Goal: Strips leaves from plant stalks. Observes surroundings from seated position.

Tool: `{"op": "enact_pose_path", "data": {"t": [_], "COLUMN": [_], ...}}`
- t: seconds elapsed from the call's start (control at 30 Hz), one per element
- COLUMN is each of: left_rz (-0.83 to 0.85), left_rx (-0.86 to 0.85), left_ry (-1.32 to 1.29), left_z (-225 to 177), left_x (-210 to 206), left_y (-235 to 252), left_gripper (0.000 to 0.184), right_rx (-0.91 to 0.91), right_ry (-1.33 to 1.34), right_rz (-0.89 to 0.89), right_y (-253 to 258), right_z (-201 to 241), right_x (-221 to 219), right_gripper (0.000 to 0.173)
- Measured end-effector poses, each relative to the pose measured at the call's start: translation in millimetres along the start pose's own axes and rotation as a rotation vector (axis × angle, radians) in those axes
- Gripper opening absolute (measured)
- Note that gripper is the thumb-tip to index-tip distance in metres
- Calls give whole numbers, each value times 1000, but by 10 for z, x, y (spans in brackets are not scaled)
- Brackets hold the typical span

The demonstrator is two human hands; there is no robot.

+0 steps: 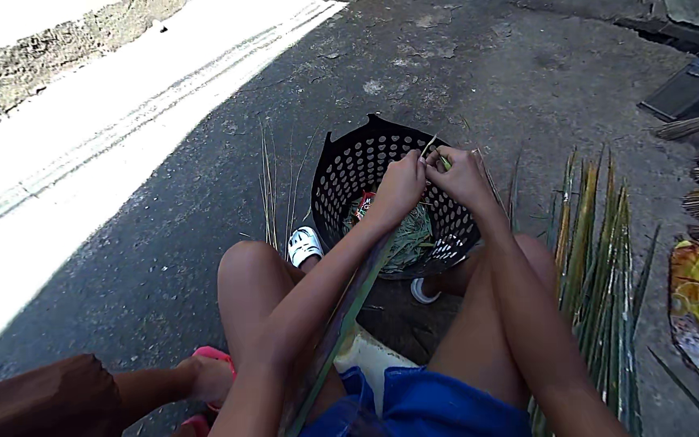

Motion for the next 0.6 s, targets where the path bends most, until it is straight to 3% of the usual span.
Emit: {"op": "enact_pose_path", "data": {"t": [0.1, 0.23, 0.33, 0.47, 0.53, 0.6], "left_rz": [130, 152, 165, 175, 163, 152], "left_rx": [143, 185, 225, 275, 249, 249], "left_ry": [-26, -74, -88, -171, -244, -345], "left_z": [72, 244, 389, 459, 376, 377], "left_x": [-106, -176, -222, -199, -212, -159], "left_y": [136, 196, 238, 218, -13, -328], "left_gripper": [36, 38, 39, 40, 37, 35], "right_rx": [-92, -140, -296, -423, -502, -511], "right_ry": [-26, -95, -242, -284, -166, -74], "right_rz": [62, 162, 212, 152, 20, -57], "right_y": [113, 176, 209, 287, 400, 458], "right_z": [-69, -37, -80, -226, -541, -568], "right_x": [-117, -286, -374, -433, -220, 23], "right_gripper": [12, 15, 17, 23, 21, 20]}}
Point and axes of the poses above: each hand's wrist, its own y-axis towards the middle knuckle, its own x-axis out of the back of the hand, z = x × y, the point moved 8 cm from there along y, towards the middle knuckle, and after that the axes turned 1 degree about y, right-handed, at the moved point
